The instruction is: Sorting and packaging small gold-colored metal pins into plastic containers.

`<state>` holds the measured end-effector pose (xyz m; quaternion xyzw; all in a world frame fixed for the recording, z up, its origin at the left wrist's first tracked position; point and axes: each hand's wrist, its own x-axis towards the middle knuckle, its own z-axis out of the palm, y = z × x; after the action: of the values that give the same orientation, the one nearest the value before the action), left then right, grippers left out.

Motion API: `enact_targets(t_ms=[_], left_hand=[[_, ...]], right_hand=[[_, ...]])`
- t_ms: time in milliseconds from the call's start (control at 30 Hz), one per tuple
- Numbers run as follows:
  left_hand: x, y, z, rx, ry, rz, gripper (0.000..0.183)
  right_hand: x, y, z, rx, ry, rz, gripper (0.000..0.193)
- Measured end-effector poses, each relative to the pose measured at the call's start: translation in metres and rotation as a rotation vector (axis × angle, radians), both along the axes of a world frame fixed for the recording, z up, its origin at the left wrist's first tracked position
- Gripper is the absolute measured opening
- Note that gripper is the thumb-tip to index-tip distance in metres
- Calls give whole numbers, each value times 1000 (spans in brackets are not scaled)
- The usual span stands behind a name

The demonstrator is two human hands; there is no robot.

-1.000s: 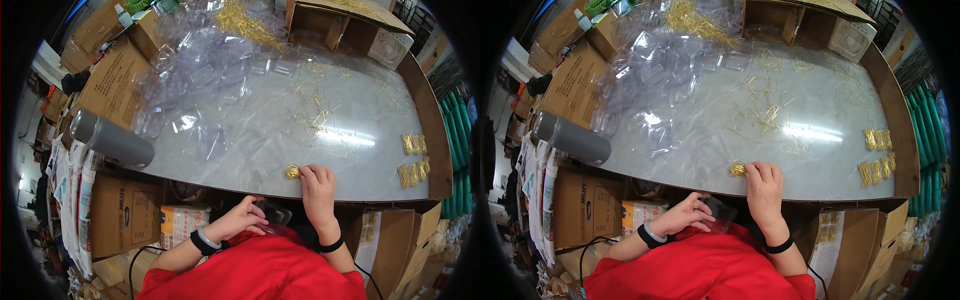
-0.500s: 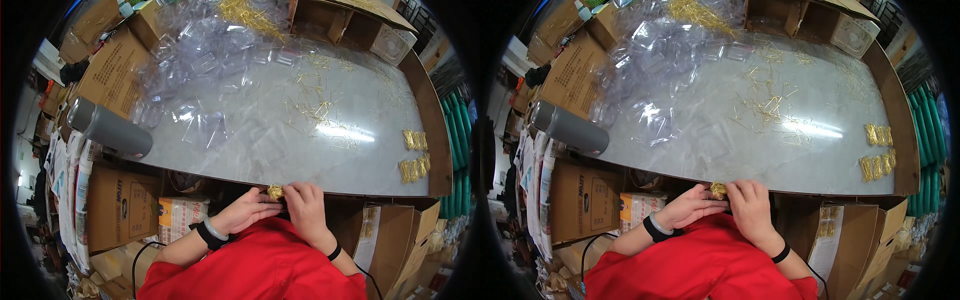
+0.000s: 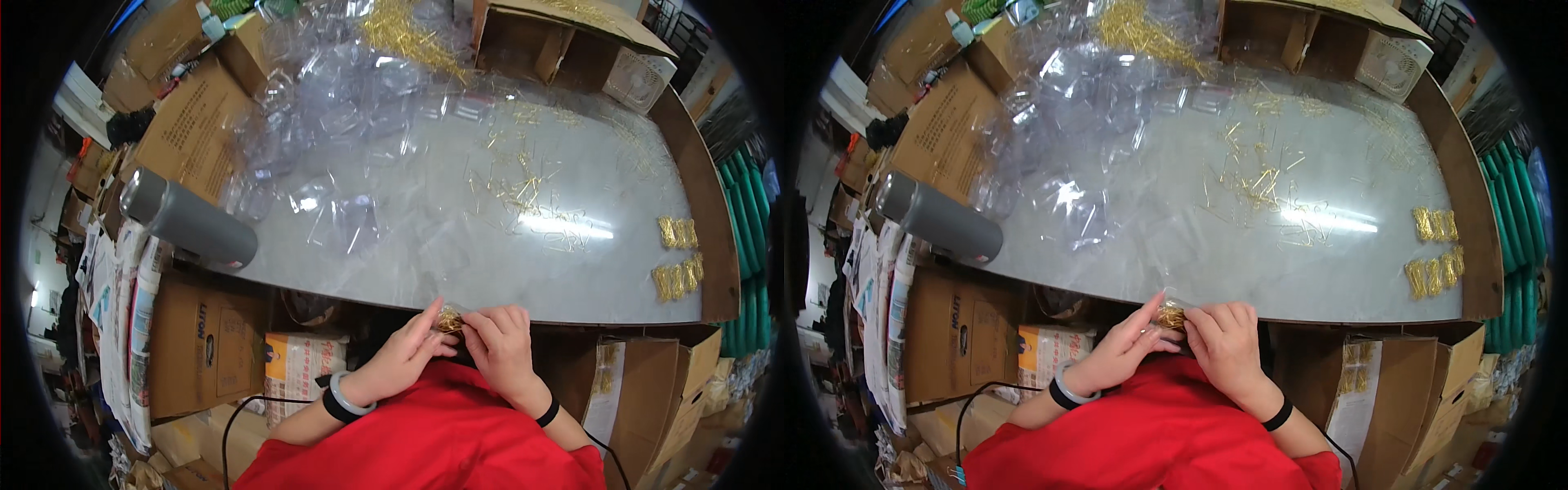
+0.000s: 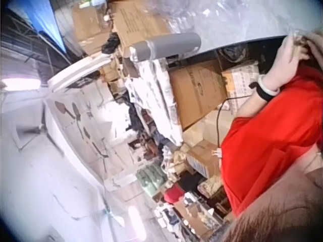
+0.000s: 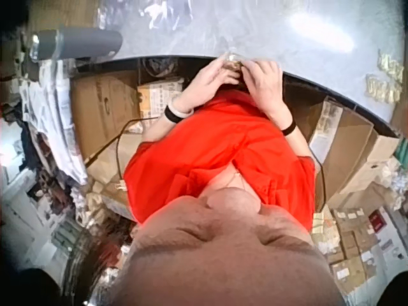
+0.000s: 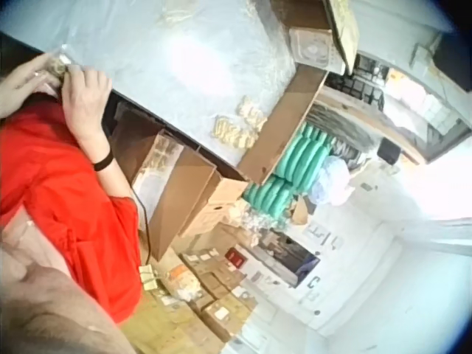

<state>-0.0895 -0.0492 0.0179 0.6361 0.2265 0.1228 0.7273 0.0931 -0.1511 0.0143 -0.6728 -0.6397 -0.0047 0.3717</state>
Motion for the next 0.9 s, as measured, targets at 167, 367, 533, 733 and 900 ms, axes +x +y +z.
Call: enact_targets(t_ms=[167, 367, 533, 733, 900], left_hand=[[1, 7, 13, 364, 85, -15, 53], [17, 12, -14, -88, -55, 34, 51], [53, 33, -9, -243, -61, 91, 52], [52, 43, -11, 136, 84, 222, 55], [52, 32, 0, 1100, 165, 263, 54]], right_hand=[[-3, 4, -3, 19, 5, -50, 22], [15, 12, 11, -16, -49, -52, 17], [40, 29, 12, -9, -102, -98, 13], [53, 67, 9, 26, -165, -20, 12], [55, 59, 7, -14, -177, -32, 16]])
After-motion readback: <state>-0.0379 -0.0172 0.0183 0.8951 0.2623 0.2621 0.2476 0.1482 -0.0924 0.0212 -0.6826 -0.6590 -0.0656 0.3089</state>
